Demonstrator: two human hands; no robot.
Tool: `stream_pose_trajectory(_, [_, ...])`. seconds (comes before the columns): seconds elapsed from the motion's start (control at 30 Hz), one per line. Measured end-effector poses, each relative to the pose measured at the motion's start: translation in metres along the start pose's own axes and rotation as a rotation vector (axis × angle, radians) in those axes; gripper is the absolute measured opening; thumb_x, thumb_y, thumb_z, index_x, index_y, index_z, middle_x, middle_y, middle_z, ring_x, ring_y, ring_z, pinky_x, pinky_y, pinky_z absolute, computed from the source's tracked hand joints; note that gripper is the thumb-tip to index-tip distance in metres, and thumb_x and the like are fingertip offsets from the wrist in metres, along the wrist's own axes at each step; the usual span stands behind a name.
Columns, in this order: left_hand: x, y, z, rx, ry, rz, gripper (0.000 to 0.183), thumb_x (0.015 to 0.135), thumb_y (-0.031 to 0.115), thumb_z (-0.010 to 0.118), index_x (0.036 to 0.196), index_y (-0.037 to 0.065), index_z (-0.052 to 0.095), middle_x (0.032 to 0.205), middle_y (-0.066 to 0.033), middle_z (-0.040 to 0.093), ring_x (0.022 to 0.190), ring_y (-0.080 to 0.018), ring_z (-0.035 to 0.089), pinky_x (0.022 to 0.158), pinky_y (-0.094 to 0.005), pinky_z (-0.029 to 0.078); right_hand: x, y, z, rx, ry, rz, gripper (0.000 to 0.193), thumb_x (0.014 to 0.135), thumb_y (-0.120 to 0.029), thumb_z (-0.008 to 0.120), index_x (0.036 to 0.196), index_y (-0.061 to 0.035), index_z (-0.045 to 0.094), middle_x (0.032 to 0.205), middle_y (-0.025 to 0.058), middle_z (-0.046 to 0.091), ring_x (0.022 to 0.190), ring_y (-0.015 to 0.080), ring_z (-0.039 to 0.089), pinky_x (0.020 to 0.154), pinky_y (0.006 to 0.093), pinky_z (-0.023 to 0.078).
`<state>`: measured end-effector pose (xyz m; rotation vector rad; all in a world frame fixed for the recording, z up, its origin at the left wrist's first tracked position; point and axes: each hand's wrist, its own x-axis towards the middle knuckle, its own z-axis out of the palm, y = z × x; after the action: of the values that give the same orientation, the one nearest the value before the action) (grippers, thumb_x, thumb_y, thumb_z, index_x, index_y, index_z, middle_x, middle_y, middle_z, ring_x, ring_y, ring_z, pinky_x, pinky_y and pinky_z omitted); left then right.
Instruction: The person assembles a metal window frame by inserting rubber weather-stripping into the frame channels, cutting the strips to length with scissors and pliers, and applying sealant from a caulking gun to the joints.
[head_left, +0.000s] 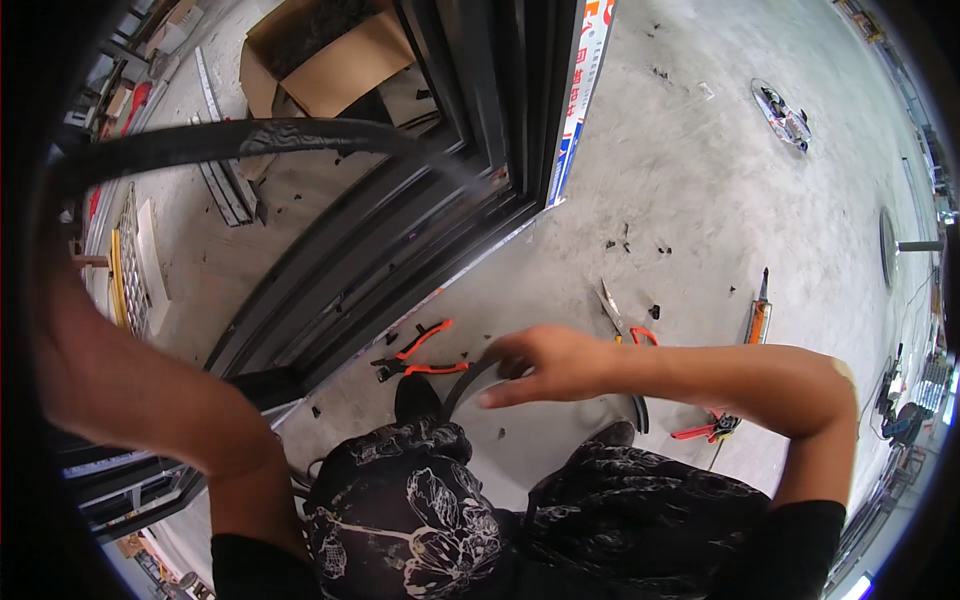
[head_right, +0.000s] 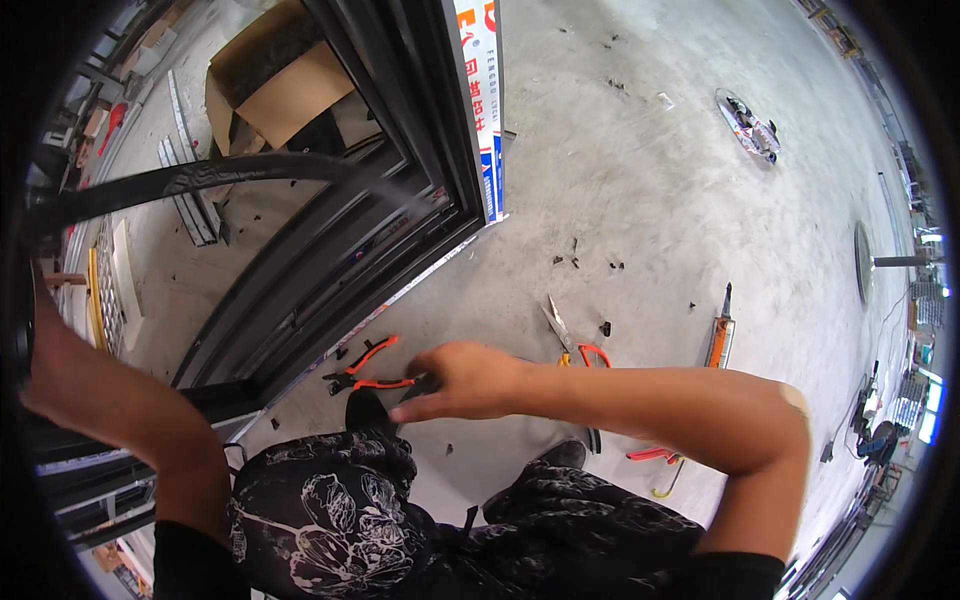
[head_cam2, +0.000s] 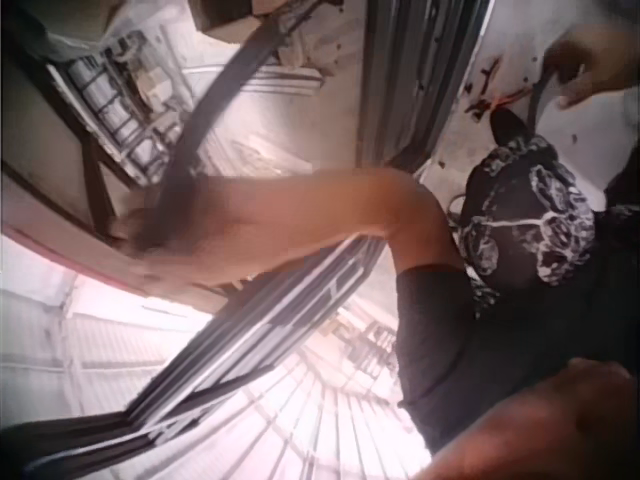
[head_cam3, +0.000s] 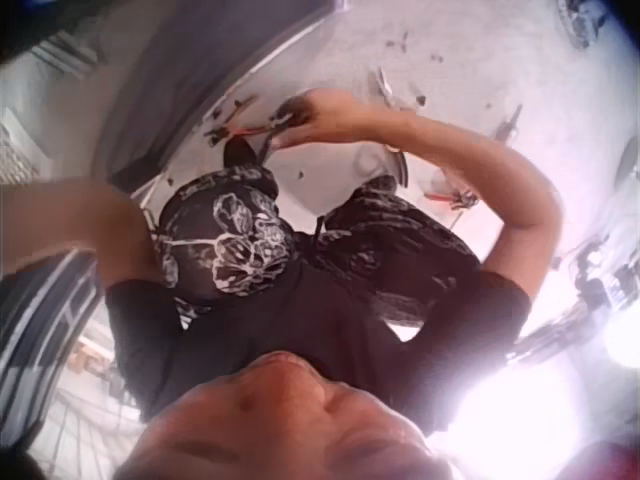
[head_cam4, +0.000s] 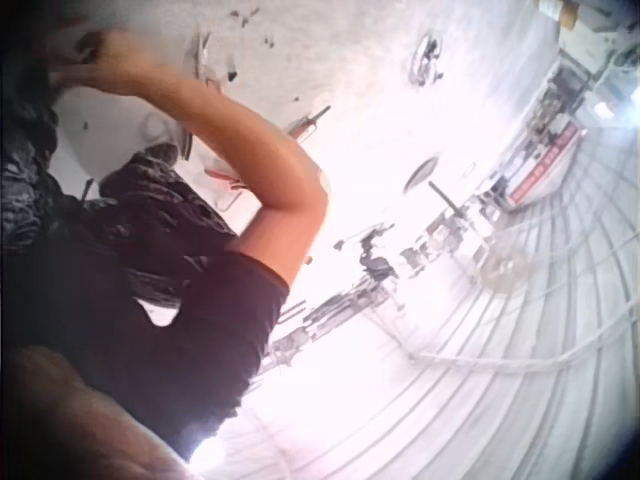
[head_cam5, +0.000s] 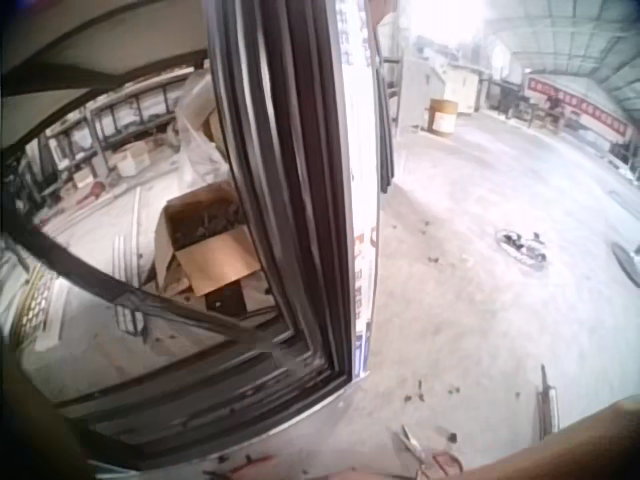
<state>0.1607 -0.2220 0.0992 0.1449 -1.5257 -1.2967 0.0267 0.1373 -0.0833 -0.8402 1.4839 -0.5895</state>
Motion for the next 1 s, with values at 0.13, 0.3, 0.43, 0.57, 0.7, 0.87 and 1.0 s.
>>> stream_pose_trajectory(0.13, [-0.054, 0.012, -0.067, 0.017, 0.206, -0.184, 0.029, 0.102, 0.018, 0.052, 0.122, -0.002, 0.060, 0.105, -0.0133, 0.068, 0.098, -0.0222, 0.064, 0.088, -0.0327, 0.052, 0.070, 0.023, 0.042, 0.678, 0.123, -0.171, 0.097, 0.083, -0.058, 0.070, 0.152, -0.0044, 0.027, 0.141, 0.0216, 0.049, 0.132, 0.0339, 0.048, 0.107, 0.0429, 0.041])
stream_pose_trajectory(0.3, [-0.191, -0.025, -0.122, 0.854, 0.145, -0.342, 0.031, 0.101, 0.020, 0.053, 0.124, -0.001, 0.054, 0.104, -0.0146, 0.063, 0.099, -0.0231, 0.063, 0.089, -0.0338, 0.051, 0.097, 0.046, 0.044, 1.306, 0.609, -0.182, 0.067, 0.091, -0.045, 0.067, 0.139, -0.0042, 0.043, 0.131, 0.0166, 0.055, 0.123, 0.0289, 0.054, 0.101, 0.0445, 0.046])
stream_pose_trajectory(0.43, [-0.206, -0.005, -0.108, 0.790, 0.195, -0.611, 0.027, 0.102, 0.020, 0.052, 0.121, 0.001, 0.047, 0.090, -0.0086, 0.061, 0.082, -0.0172, 0.060, 0.080, -0.0302, 0.051, 0.105, 0.081, 0.031, 0.012, 0.955, -0.032, 0.016, 0.087, -0.020, 0.067, 0.091, -0.0049, 0.068, 0.091, 0.0115, 0.070, 0.076, 0.0290, 0.067, 0.070, 0.0384, 0.053])
stream_pose_trajectory(0.57, [-0.226, -0.027, -0.131, 0.902, 0.157, -0.536, 0.034, 0.099, 0.017, 0.059, 0.126, 0.001, 0.045, 0.104, -0.0101, 0.060, 0.090, -0.0192, 0.060, 0.081, -0.0305, 0.051, 0.136, 0.086, -0.019, -0.354, 1.191, 0.091, 0.021, 0.086, -0.028, 0.066, 0.092, -0.0082, 0.068, 0.094, 0.0124, 0.066, 0.082, 0.0342, 0.067, 0.069, 0.0454, 0.054])
stream_pose_trajectory(0.7, [-0.239, -0.039, -0.137, 1.053, 0.168, -0.492, 0.031, 0.099, 0.015, 0.059, 0.122, 0.000, 0.047, 0.102, -0.0114, 0.063, 0.092, -0.0192, 0.061, 0.087, -0.0311, 0.050, 0.179, 0.096, -0.040, -0.520, 1.189, 0.259, 0.022, 0.087, -0.028, 0.064, 0.092, -0.0069, 0.066, 0.098, 0.0130, 0.065, 0.081, 0.0352, 0.067, 0.067, 0.0455, 0.055])
stream_pose_trajectory(0.87, [-0.240, -0.045, -0.157, 1.010, 0.227, -0.531, 0.043, 0.098, 0.015, 0.060, 0.134, -0.001, 0.044, 0.113, -0.0145, 0.063, 0.103, -0.0223, 0.061, 0.092, -0.0323, 0.049, 0.186, 0.103, -0.043, -0.469, 1.194, 0.173, 0.019, 0.083, -0.022, 0.063, 0.091, -0.0052, 0.064, 0.097, 0.0165, 0.066, 0.086, 0.0348, 0.067, 0.071, 0.0464, 0.055])
stream_pose_trajectory(1.0, [-0.219, -0.064, -0.151, 0.894, 0.167, -0.479, 0.053, 0.097, 0.014, 0.060, 0.143, -0.002, 0.039, 0.125, -0.0175, 0.060, 0.113, -0.0243, 0.059, 0.098, -0.0330, 0.047, 0.133, 0.092, -0.045, -0.796, 0.384, 0.322, 0.027, 0.077, -0.031, 0.071, 0.087, -0.0059, 0.070, 0.093, 0.0165, 0.069, 0.088, 0.0344, 0.068, 0.075, 0.0447, 0.056])
